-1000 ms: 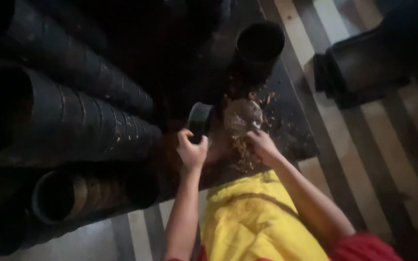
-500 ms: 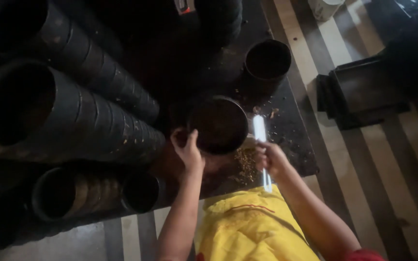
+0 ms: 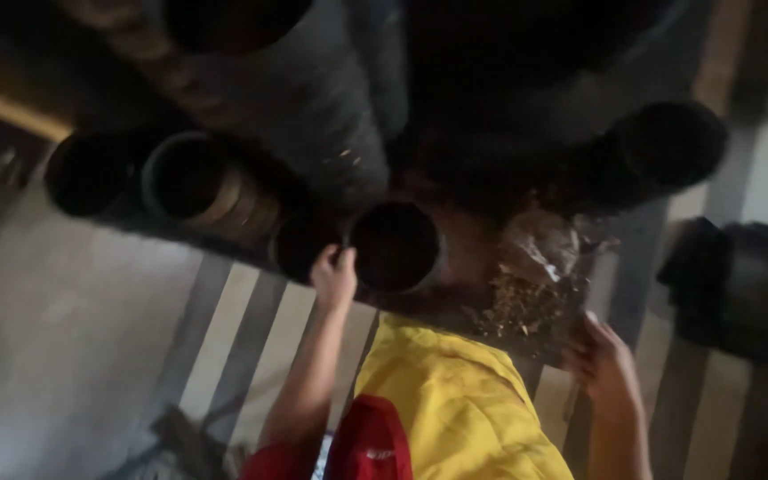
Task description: Scraping residue from the inside of cylindrical metal containers using a metal scraper tool.
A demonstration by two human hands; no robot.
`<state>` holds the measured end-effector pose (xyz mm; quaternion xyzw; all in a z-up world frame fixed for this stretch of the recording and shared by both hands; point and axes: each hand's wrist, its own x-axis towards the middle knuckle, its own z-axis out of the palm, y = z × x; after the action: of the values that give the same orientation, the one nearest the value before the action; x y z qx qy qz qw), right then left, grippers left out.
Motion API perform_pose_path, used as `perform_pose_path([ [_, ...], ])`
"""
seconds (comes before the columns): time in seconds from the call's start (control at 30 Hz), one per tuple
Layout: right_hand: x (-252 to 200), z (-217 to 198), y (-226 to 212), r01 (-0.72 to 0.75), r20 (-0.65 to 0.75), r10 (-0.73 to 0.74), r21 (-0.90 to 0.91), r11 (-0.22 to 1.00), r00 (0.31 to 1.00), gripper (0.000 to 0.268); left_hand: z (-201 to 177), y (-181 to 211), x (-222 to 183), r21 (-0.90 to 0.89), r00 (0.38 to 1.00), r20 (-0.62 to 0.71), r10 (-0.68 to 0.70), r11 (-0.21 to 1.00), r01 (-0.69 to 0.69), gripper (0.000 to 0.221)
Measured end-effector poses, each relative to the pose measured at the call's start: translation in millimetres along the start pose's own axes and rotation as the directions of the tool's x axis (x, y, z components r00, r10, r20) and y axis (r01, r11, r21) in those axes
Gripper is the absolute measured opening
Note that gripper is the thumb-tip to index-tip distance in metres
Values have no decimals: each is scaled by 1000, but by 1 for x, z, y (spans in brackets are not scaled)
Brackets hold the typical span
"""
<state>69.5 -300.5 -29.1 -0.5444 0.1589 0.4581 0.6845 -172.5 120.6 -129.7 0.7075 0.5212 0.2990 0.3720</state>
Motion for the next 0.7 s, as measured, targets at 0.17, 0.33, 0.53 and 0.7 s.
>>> perform_pose_path([
  [0.17, 20, -18, -38, 0, -200, -16, -80, 997, 980, 26, -103, -28, 5, 300, 973, -116, -202, 926, 228, 37],
  [0.33, 88, -16, -110, 159, -205, -649, -876, 455, 732, 27, -117, -48, 27, 349, 973, -215, -85, 924, 157, 31],
  [0.53, 154, 19, -165, 320, -9, -918, -936, 147, 396, 63, -105, -86, 68, 524, 936, -278, -215, 783, 336, 53],
  [0.7, 145, 29, -129, 360, -98, -921, -901, 243, 376, 15, -33, -79, 38, 758, 605, 141, 783, -479, 443, 43],
])
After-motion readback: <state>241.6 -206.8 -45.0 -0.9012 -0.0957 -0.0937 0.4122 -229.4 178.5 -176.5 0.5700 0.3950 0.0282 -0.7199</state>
